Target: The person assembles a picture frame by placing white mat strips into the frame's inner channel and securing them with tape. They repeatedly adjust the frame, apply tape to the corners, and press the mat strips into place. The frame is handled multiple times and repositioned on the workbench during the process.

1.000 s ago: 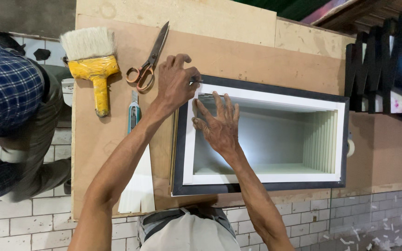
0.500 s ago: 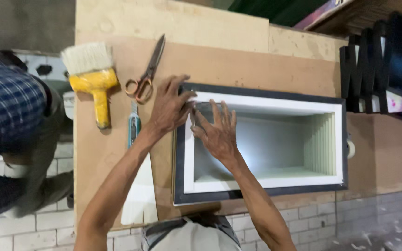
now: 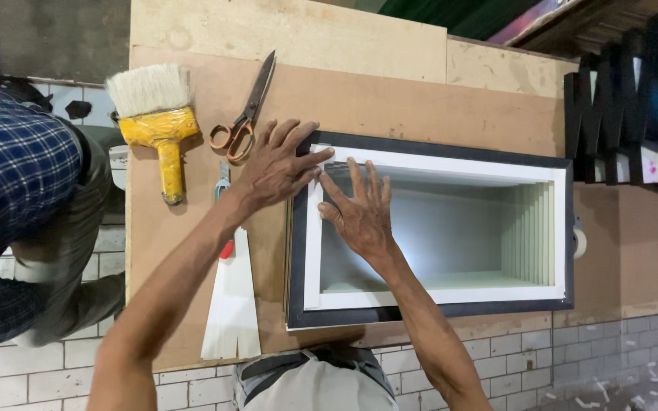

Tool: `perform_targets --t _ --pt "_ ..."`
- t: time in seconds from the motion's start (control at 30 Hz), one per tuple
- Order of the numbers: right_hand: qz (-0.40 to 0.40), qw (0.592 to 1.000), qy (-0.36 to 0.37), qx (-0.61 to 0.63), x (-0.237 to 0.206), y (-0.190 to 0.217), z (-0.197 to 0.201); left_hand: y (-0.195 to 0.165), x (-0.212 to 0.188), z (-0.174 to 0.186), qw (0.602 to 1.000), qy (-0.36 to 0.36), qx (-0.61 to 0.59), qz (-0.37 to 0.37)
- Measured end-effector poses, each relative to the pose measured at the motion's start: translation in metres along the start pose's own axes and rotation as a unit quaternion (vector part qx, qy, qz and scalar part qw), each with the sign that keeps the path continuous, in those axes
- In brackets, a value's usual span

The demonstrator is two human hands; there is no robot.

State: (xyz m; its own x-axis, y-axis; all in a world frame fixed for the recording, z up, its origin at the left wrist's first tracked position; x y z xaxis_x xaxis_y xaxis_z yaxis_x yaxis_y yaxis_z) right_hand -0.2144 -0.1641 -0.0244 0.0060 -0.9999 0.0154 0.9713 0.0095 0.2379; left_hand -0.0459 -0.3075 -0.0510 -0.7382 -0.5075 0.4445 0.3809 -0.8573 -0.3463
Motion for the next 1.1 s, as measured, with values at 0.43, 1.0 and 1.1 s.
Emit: perform_targets --t 0.43,1.0,1.1 --pt "0.01 1.0 -0.008 -0.004 0.0 -0.001 -0.002 0.01 0.013 0.004 0.993 0.068 0.081 0.049" --pt "0.002 0.999 -0.045 -0.01 0.004 -0.001 0.001 -0.134 -0.119 0.038 0.989 0.083 -0.034 0.115" --pt "-0.003 0.996 -0.045 0.078 -0.01 -0.004 0.018 -0.145 -0.129 0.046 0.988 0.107 0.01 0.113"
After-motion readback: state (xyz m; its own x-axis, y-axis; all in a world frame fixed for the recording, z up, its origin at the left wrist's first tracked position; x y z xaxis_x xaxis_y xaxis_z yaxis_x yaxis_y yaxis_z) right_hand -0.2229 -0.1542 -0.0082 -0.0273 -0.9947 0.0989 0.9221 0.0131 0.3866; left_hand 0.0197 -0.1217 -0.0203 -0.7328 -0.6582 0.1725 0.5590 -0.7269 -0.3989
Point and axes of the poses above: each hand's wrist, its own x-axis towards the middle knuckle, its own z-axis out of the back of the hand, y = z × x, the point moved 1 cm from there along x, towards the middle knuckle, and after that the axes turned 3 degrees about x, right-handed, at the moved point
